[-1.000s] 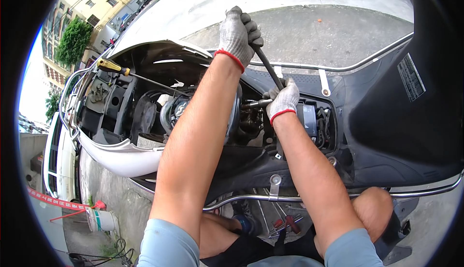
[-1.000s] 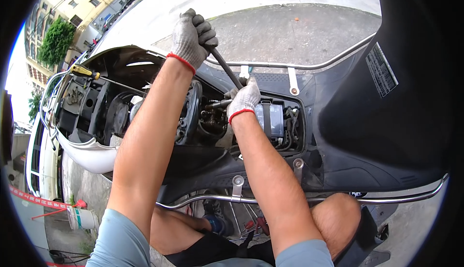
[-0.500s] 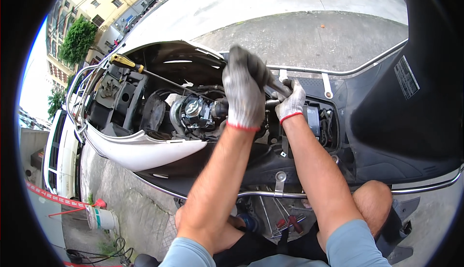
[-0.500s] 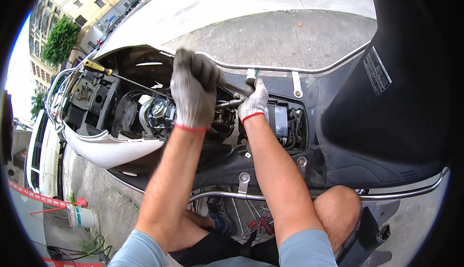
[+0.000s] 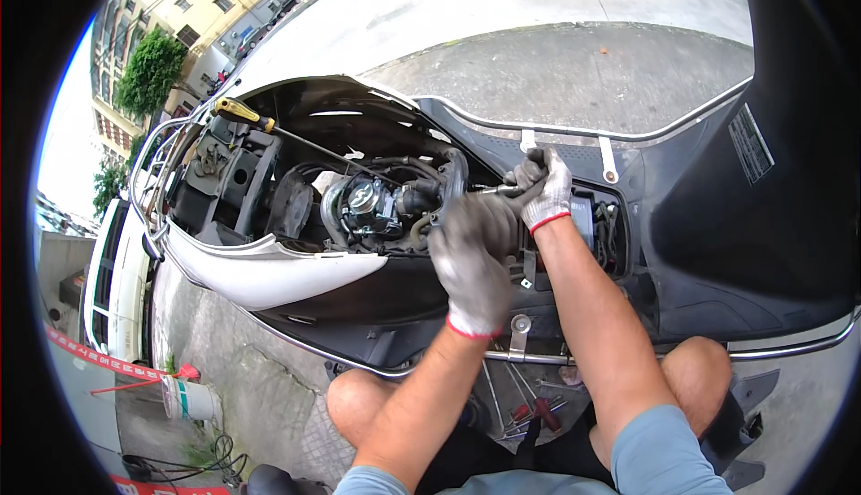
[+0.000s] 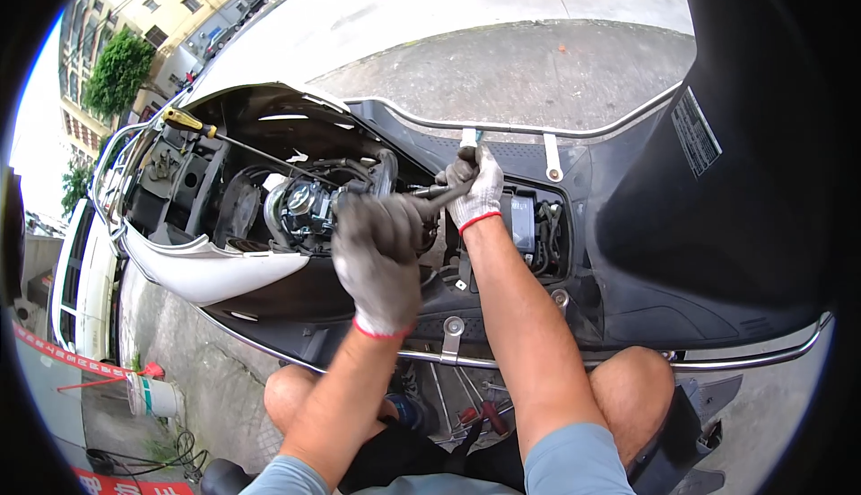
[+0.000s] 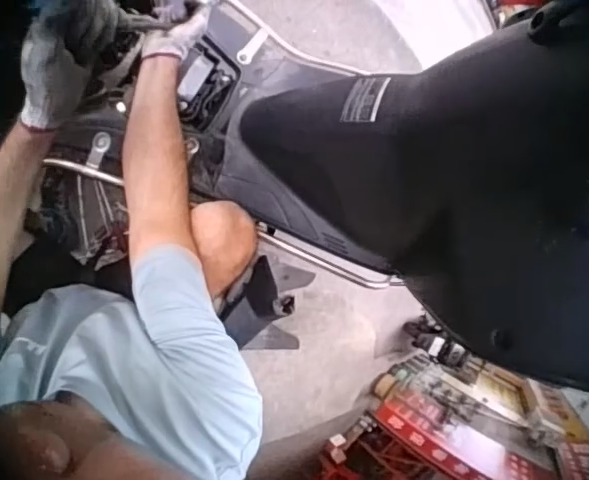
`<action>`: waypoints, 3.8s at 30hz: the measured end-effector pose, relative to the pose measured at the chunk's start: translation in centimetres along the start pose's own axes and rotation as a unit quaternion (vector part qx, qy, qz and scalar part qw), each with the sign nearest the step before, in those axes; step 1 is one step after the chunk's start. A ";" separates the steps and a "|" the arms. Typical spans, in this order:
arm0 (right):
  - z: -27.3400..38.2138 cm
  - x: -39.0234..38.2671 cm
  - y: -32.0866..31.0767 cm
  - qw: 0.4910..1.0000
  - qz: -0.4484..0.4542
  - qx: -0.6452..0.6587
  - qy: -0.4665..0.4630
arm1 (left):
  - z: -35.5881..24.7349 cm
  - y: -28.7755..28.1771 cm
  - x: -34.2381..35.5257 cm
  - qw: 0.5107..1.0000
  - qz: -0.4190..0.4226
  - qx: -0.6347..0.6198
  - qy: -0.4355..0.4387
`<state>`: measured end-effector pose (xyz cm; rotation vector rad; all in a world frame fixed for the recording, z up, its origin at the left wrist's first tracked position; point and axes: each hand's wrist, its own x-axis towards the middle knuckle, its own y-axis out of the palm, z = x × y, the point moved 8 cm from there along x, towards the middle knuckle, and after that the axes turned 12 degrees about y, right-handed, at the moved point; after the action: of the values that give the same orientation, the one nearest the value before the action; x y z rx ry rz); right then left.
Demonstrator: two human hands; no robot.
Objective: Using various tools to disassemble and work on the internal engine components of a scooter.
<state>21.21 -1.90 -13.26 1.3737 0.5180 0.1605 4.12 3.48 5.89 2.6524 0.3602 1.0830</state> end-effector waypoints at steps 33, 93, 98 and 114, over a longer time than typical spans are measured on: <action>-0.1 0.1 -1.0 0.983 -0.171 0.010 -0.071 | 6.4 1.0 10.2 0.989 -0.020 -0.059 -0.132; 0.8 -2.6 -0.3 0.998 -0.065 -0.020 -0.018 | -2.8 -1.1 -5.3 0.927 0.254 0.268 -0.064; 1.3 -4.8 -2.4 0.992 -0.122 -0.018 -0.026 | -0.7 -3.2 0.8 0.964 0.069 0.215 -0.141; -0.1 -5.0 -7.7 0.982 -0.178 0.002 -0.054 | 9.1 0.1 7.2 0.946 0.098 0.236 -0.200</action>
<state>15.31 -5.48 -19.40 1.2629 0.6641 -0.2056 15.55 4.46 4.26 3.3017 0.3042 0.5148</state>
